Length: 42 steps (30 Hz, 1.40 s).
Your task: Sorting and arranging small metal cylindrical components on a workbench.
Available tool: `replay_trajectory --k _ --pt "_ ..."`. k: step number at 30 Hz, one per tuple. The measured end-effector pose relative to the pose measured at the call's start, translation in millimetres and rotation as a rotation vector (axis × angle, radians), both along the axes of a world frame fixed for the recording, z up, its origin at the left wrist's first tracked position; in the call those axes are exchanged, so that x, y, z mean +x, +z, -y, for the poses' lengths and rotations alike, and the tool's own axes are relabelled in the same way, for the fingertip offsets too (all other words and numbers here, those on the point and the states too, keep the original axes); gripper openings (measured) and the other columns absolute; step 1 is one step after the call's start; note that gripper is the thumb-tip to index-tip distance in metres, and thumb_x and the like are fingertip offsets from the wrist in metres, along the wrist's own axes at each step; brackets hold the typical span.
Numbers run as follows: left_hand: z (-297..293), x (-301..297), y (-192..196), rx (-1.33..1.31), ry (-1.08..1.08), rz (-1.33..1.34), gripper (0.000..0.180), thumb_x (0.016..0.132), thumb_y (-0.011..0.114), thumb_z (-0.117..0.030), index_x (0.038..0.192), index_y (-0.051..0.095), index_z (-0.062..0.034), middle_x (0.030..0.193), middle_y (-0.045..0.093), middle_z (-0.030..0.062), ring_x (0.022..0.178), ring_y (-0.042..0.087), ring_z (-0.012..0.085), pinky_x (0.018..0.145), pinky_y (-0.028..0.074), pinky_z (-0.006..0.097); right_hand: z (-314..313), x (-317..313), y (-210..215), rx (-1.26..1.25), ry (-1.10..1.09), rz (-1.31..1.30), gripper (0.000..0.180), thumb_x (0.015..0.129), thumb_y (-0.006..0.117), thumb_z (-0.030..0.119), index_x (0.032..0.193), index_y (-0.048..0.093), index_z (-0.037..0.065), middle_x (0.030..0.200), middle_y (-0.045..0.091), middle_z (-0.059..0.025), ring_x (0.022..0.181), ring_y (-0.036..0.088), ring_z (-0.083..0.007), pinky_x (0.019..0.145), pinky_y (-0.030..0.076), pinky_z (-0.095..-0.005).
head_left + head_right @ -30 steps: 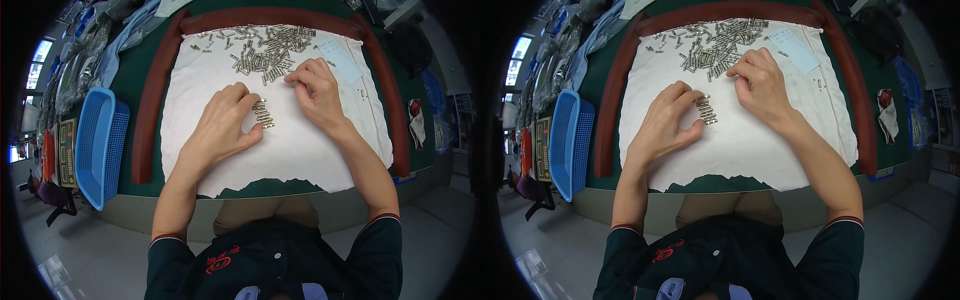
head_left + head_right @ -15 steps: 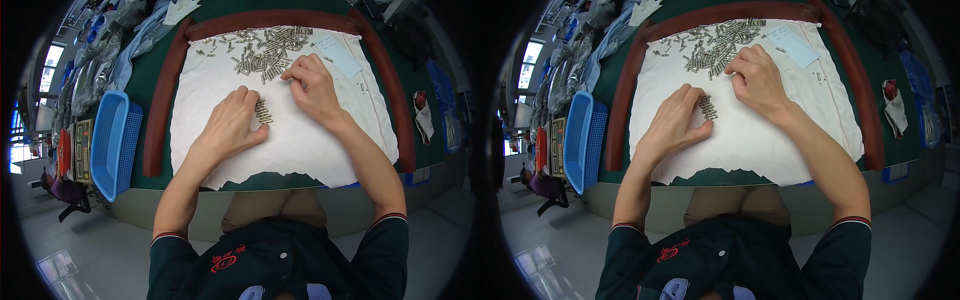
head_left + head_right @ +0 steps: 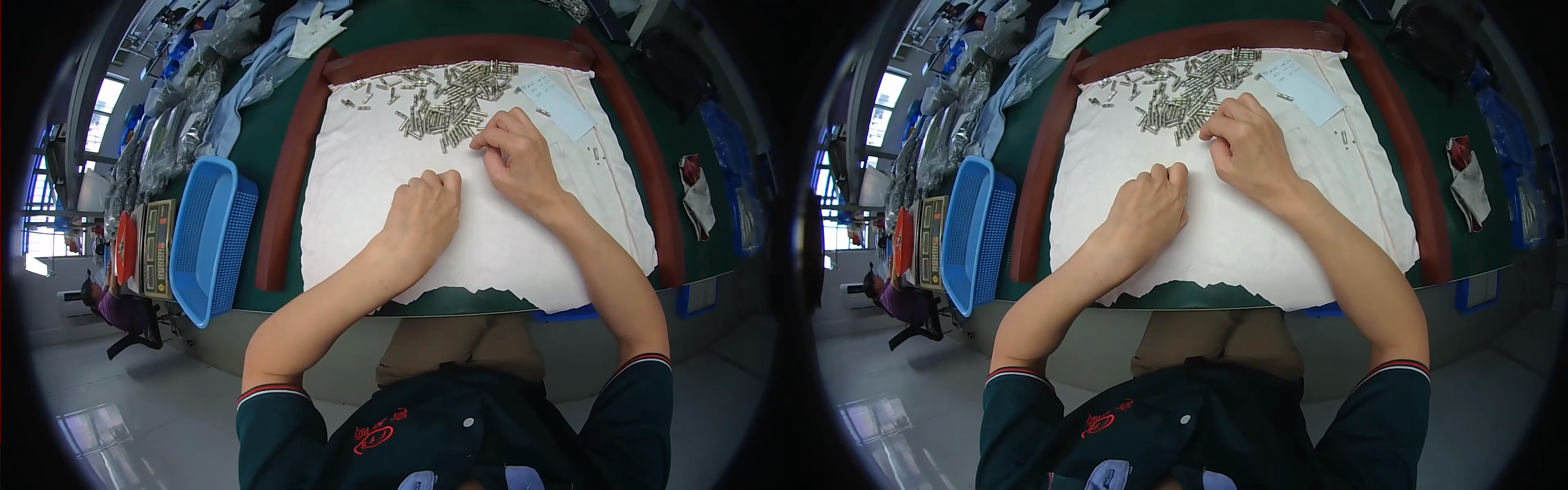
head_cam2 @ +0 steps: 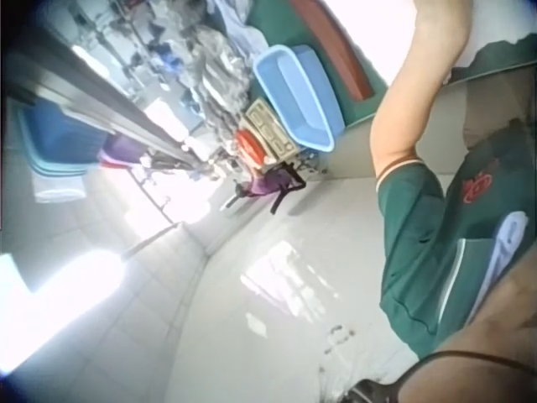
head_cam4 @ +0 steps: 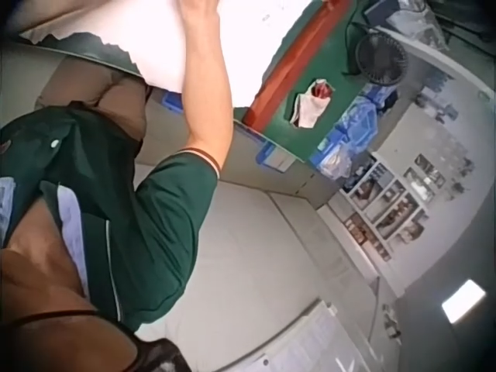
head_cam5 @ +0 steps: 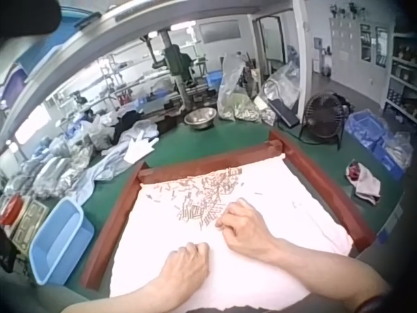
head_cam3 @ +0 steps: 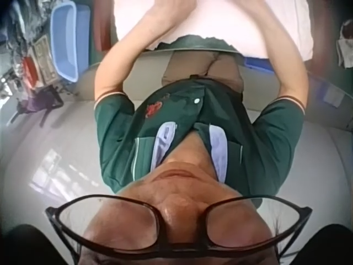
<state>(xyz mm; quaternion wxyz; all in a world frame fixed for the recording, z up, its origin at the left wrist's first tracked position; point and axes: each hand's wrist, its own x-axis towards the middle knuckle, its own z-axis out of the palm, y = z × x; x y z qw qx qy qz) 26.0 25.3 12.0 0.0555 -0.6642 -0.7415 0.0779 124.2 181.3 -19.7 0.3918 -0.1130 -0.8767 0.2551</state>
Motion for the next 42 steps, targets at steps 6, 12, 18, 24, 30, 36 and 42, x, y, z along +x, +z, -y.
replay_trajectory --k 6,12,18,24,30,36,42 --pt "5.3 14.1 -3.4 0.011 0.005 -0.143 0.013 0.079 0.057 -0.007 0.086 0.047 -0.0034 0.072 0.056 0.0090 0.063 0.062 0.0190 0.052 0.052 0.029 2.2 2.7 0.5 -0.054 -0.019 0.031 0.016 0.068 0.055 -0.005 0.073 0.067 0.003 0.078 0.061 -0.0076 0.080 0.055 -0.0258 0.069 0.047 -0.0367" --pt "0.0 22.0 -2.6 -0.066 0.047 -0.311 0.014 0.079 0.059 -0.008 0.087 0.048 -0.0055 0.071 0.056 0.0064 0.062 0.061 0.0139 0.048 0.048 0.025 0.9 2.7 -0.7 -0.035 0.009 0.028 0.018 0.069 0.054 -0.010 0.075 0.066 0.000 0.077 0.058 -0.0085 0.078 0.054 -0.0233 0.058 0.045 -0.0334" --pt "0.6 8.8 1.9 -0.056 0.012 -0.055 0.013 0.080 0.057 -0.006 0.087 0.048 -0.0021 0.069 0.060 0.0088 0.059 0.064 0.0178 0.047 0.049 0.028 0.8 6.3 1.8 -0.029 0.019 0.061 0.017 0.069 0.053 -0.010 0.075 0.066 0.000 0.076 0.058 -0.0086 0.077 0.054 -0.0234 0.058 0.045 -0.0331" --pt "9.0 -11.5 6.5 -0.032 -0.052 0.168 0.010 0.082 0.053 -0.003 0.087 0.045 0.0010 0.067 0.060 0.0176 0.060 0.065 0.0307 0.051 0.052 0.039 2.9 4.9 0.3 -0.045 0.027 0.105 0.017 0.070 0.053 -0.011 0.076 0.066 -0.001 0.076 0.058 -0.0088 0.077 0.054 -0.0227 0.058 0.045 -0.0330" --pt "49.3 -55.7 64.2 -0.128 0.152 0.794 0.011 0.094 0.042 -0.008 0.100 0.041 0.0005 0.077 0.055 0.0220 0.074 0.056 0.0374 0.070 0.042 0.045 0.7 6.8 2.1 -0.044 0.030 0.121 0.016 0.070 0.052 -0.011 0.075 0.065 -0.002 0.077 0.058 -0.0090 0.077 0.054 -0.0224 0.058 0.045 -0.0330" --pt "144.9 -148.1 118.9 0.239 0.491 0.987 0.006 0.098 0.040 -0.009 0.095 0.043 -0.0047 0.077 0.038 0.0000 0.070 0.035 0.0093 0.065 0.035 0.024 -1.9 5.6 1.9 -0.082 0.023 0.176 0.015 0.070 0.053 -0.007 0.073 0.065 0.001 0.076 0.058 -0.0081 0.081 0.054 -0.0252 0.068 0.046 -0.0367" --pt "233.7 -240.5 106.7 0.202 0.801 0.293 0.020 0.095 0.053 -0.019 0.102 0.052 -0.0003 0.086 0.063 0.0197 0.080 0.064 0.0297 0.072 0.048 0.040 3.6 3.2 6.2 -0.119 0.059 0.161 0.015 0.069 0.052 -0.009 0.074 0.064 -0.001 0.076 0.057 -0.0090 0.078 0.053 -0.0247 0.066 0.045 -0.0355"
